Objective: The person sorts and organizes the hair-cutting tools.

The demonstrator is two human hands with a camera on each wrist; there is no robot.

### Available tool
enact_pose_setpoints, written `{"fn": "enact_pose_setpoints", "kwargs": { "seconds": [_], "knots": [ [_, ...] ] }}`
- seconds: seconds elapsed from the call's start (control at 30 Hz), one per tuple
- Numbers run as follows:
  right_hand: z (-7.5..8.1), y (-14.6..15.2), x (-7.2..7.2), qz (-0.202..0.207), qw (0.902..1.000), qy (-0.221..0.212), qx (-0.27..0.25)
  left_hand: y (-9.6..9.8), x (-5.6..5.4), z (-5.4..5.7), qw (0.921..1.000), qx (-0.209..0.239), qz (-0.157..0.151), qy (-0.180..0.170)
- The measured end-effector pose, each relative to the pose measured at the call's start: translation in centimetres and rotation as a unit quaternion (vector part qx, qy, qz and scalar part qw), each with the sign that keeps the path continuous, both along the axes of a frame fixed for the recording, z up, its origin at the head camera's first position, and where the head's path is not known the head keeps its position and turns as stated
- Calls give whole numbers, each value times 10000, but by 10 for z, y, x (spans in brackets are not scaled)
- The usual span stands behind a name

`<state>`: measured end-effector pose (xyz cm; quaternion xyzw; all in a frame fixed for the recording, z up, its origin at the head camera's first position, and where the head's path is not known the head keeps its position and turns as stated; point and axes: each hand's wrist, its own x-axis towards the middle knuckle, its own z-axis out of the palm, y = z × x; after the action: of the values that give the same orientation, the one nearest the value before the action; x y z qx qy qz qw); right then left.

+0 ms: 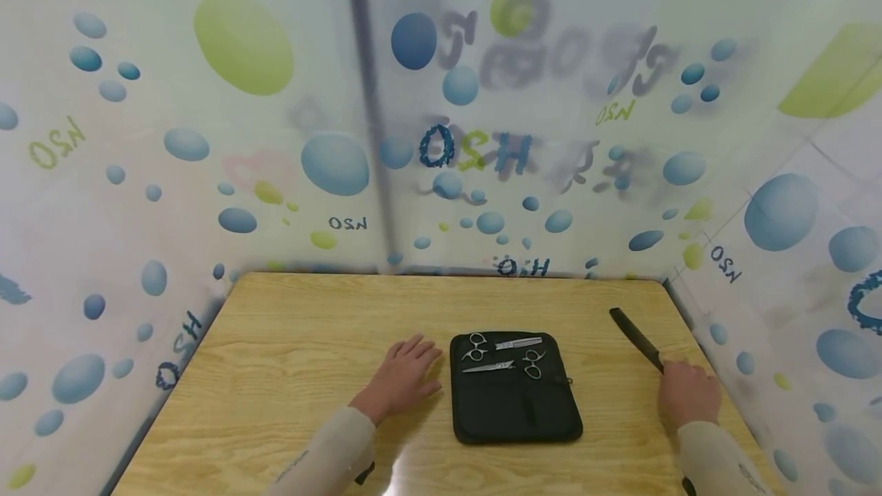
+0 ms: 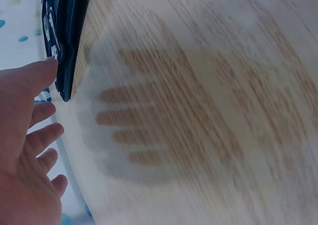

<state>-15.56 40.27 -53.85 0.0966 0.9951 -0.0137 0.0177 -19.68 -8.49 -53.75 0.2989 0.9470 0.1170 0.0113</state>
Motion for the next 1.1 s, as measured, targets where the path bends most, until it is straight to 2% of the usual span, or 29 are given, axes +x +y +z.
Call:
{"fn": "enact_pose_setpoints", "kwargs": {
  "seconds": [0.07, 0.23, 0.57, 0.93, 1.1],
  "knots": [
    [-1, 0, 0, -3, 10000, -50, 66, 1, 0, 0, 10000, 38, -3, -6],
    [-4, 0, 2, 138, 9996, 169, 194, 4, 1, -1, 9999, 137, -9, 51],
    [-7, -2, 5, 239, 9989, 396, 68, 8, 2, -3, 9999, 59, 19, 129],
    [-3, -3, -2, 144, 9976, 474, -477, 9, 1, -2, 9997, -20, 47, 256],
    [-3, -4, -6, 62, 9956, 308, -881, 10, 2, -2, 9996, -36, 73, 252]
  ]
}}
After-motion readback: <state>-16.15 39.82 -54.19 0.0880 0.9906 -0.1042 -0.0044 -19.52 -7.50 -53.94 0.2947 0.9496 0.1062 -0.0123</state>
